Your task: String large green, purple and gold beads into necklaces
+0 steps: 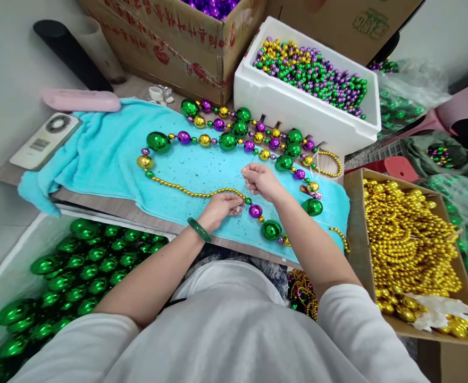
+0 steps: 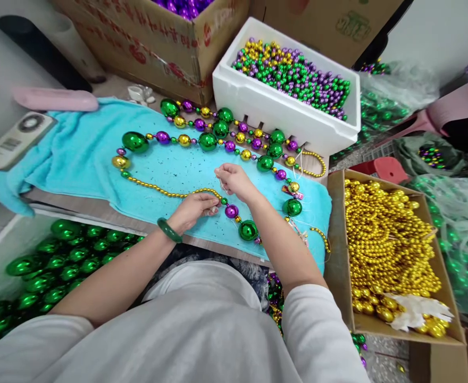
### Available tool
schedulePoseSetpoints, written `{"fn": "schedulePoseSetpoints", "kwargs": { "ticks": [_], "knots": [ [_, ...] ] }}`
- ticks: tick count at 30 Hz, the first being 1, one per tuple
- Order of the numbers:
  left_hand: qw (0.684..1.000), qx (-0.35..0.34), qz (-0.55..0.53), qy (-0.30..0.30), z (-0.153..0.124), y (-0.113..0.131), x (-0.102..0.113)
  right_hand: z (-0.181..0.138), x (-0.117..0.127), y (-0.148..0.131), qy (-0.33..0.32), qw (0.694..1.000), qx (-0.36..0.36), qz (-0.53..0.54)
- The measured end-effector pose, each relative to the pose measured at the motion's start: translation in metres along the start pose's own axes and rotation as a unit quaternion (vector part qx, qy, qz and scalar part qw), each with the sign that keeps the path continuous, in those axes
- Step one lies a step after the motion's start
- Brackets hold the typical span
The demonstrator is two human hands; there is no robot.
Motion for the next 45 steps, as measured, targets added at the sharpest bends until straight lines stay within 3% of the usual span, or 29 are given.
{"fn": "schedulePoseSetpoints", "kwargs": {
  "ticks": [12,22,37,42,45],
  "knots": [
    [0.996,-0.058,0.060,-0.014,0.002,0.002,-0.004,0.004,0.010,0.017,0.032,0.996,-0.027,0.077],
    [0.994,0.057,-0.037,-0.089,-0.002,-0.014,-0.012,0.003,0.013,0.025,0.036,0.993,-0.047,0.104],
    [0.998,0.029,0.011,-0.055,-0.001,-0.010,-0.009,0.001,0.014,0.022,0.029,0.993,-0.041,0.105],
    [0.998,-0.021,0.043,-0.039,-0.001,-0.002,-0.007,0.001,0.014,0.026,0.034,0.995,-0.056,0.076],
    [0.990,-0.071,0.119,-0.011,0.000,0.004,-0.003,0.001,0.019,0.034,0.057,0.995,-0.085,0.022]
  ]
}}
Point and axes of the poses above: each hand's wrist, its own z-axis towards the middle knuckle, its own x-axis out of the back of the hand, y = z × x, the point moved 10 cm from there along z, towards the middle knuckle, and after that the axes turned 1 degree about x, right-handed, at the moved point
